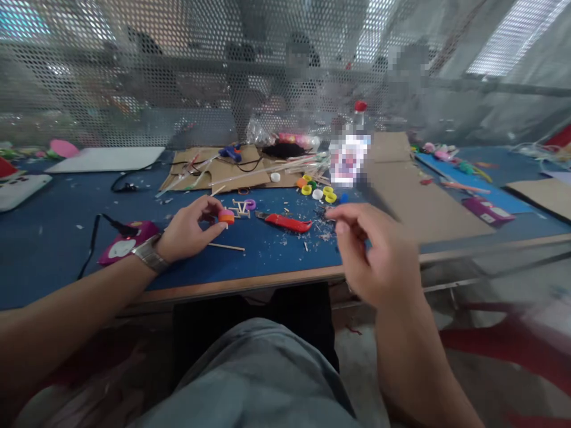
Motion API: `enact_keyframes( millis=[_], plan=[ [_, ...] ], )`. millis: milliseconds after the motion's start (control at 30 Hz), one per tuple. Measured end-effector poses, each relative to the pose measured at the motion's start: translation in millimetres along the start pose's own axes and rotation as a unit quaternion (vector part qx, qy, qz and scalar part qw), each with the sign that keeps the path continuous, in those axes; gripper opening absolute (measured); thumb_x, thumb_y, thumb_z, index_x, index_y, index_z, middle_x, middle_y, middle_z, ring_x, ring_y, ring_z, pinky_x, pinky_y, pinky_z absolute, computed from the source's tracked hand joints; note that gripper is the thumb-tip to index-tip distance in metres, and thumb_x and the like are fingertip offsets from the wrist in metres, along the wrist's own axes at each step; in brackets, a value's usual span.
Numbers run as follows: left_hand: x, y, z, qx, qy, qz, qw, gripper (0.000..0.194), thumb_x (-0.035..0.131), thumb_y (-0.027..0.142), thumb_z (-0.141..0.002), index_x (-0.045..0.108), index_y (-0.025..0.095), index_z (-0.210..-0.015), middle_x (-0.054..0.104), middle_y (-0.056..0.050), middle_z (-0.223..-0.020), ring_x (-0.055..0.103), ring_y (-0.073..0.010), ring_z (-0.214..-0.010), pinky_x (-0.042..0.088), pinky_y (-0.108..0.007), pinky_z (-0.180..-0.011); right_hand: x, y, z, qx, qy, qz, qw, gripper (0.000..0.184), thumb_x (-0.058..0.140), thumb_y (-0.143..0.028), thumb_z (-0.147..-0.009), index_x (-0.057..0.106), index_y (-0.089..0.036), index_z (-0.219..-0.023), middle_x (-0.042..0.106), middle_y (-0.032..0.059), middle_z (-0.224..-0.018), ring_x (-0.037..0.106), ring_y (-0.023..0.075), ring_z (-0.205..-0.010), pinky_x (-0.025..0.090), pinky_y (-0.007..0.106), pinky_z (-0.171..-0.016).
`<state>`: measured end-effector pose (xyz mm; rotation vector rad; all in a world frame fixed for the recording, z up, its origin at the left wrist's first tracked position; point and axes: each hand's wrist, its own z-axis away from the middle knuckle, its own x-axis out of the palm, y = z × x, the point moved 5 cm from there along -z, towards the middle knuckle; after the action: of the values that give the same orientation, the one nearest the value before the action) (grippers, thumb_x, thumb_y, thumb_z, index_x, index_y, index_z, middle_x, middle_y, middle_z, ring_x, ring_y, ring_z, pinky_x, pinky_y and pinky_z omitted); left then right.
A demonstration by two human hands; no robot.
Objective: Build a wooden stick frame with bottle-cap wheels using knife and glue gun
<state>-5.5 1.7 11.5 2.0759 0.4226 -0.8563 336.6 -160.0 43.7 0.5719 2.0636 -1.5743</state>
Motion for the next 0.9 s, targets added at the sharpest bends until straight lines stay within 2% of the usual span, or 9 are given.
enact_keyframes(
  millis=[33,100,133,233,400,567,633,767,900],
  plan=[
    [0.2,0.1,0.0,0.0,0.003,0.009,1.0,0.025,0.073,0.038,-0.092,0.063,0.022,-0.108,0.078,-0.007,-0.102,0.075,-0.0216,-0.083,0.062,-0.038,-0.079,-9.9,21.2,-14.3,0.053,0.079,0.06,0.994,0.022,0.06,-0.064,-0.105,0.078,-0.052,-0.11,0.083,0.0002,-0.087,0.079,0.0398,-0.099,0.06,0.061,-0.079],
    [0.8,0.5,-0.5,0.0,0.007,0.021,1.0,0.025,0.074,0.037,-0.091,0.063,0.022,-0.108,0.078,-0.008,-0.104,0.076,-0.0216,-0.085,0.063,-0.038,-0.08,-24.3,61.2,-31.6,0.174,0.199,0.176,0.948,0.026,0.063,-0.063,-0.1,0.074,-0.039,-0.1,0.081,0.0046,-0.087,0.078,0.0412,-0.099,0.058,0.063,-0.092],
    [1.1,0.6,-0.7,0.001,0.009,0.027,1.0,0.026,0.075,0.036,-0.091,0.062,0.022,-0.107,0.078,-0.008,-0.105,0.076,-0.0217,-0.085,0.064,-0.039,-0.08,-24.3,79.3,-37.2,0.22,0.2,0.181,0.938,0.029,0.067,-0.064,-0.096,0.069,-0.035,-0.095,0.08,0.0064,-0.086,0.078,0.0425,-0.102,0.057,0.063,-0.096],
    [1.2,0.8,-1.1,0.005,0.016,0.045,0.999,0.026,0.074,0.036,-0.091,0.06,0.022,-0.107,0.077,-0.008,-0.103,0.076,-0.0217,-0.087,0.065,-0.039,-0.081,-21.4,112.9,-43.8,0.255,0.211,0.158,0.931,0.038,0.086,-0.057,-0.078,0.061,-0.031,-0.089,0.079,0.008,-0.083,0.078,0.0428,-0.098,0.058,0.059,-0.094],
    [-0.6,1.1,-0.3,0.007,0.023,0.066,0.998,0.028,0.075,0.036,-0.09,0.06,0.022,-0.109,0.076,-0.007,-0.103,0.075,-0.0218,-0.087,0.064,-0.04,-0.081,-22.4,132.9,-38.3,0.257,0.286,0.048,0.922,0.055,0.093,-0.033,-0.059,0.057,-0.029,-0.101,0.073,-0.0001,-0.073,0.073,0.0305,-0.073,0.055,0.043,-0.073],
    [0.7,-1.6,0.3,-0.007,0.024,0.098,0.995,0.039,0.078,0.036,-0.09,0.057,0.022,-0.119,0.077,-0.009,-0.111,0.077,-0.0231,-0.094,0.065,-0.042,-0.086,-23.2,128.8,-35.7,0.201,0.376,-0.169,0.889,0.066,0.09,-0.051,-0.059,0.053,-0.029,-0.11,0.068,-0.0032,-0.084,0.062,0.0174,-0.062,0.05,0.032,-0.056],
    [1.7,-3.6,0.0,-0.016,0.028,0.114,0.993,0.048,0.081,0.038,-0.089,0.054,0.022,-0.126,0.077,-0.01,-0.114,0.079,-0.0251,-0.1,0.066,-0.042,-0.087,-21.9,117.2,-38.0,0.175,0.373,-0.255,0.875,0.066,0.09,-0.054,-0.056,0.055,-0.029,-0.106,0.064,-0.0047,-0.083,0.06,0.0154,-0.064,0.052,0.03,-0.057],
    [2.5,-5.1,0.0,-0.03,0.033,0.131,0.99,0.052,0.086,0.039,-0.086,0.056,0.021,-0.125,0.079,-0.012,-0.115,0.079,-0.0264,-0.1,0.066,-0.042,-0.085,-8.9,79.0,-49.5,0.16,0.259,-0.386,0.871,0.051,0.094,-0.045,-0.055,0.064,-0.026,-0.092,0.063,-0.0024,-0.08,0.06,0.0136,-0.066,0.053,0.026,-0.056],
    [3.6,-3.5,0.7,-0.031,0.028,0.158,0.986,0.046,0.084,0.039,-0.087,0.059,0.021,-0.122,0.078,-0.011,-0.117,0.079,-0.0249,-0.098,0.066,-0.043,-0.089,6.9,40.1,-67.1,0.143,0.146,-0.447,0.871,0.04,0.095,-0.034,-0.059,0.073,-0.025,-0.092,0.066,-0.0014,-0.086,0.064,0.0141,-0.071,0.056,0.027,-0.059]
  ],
)
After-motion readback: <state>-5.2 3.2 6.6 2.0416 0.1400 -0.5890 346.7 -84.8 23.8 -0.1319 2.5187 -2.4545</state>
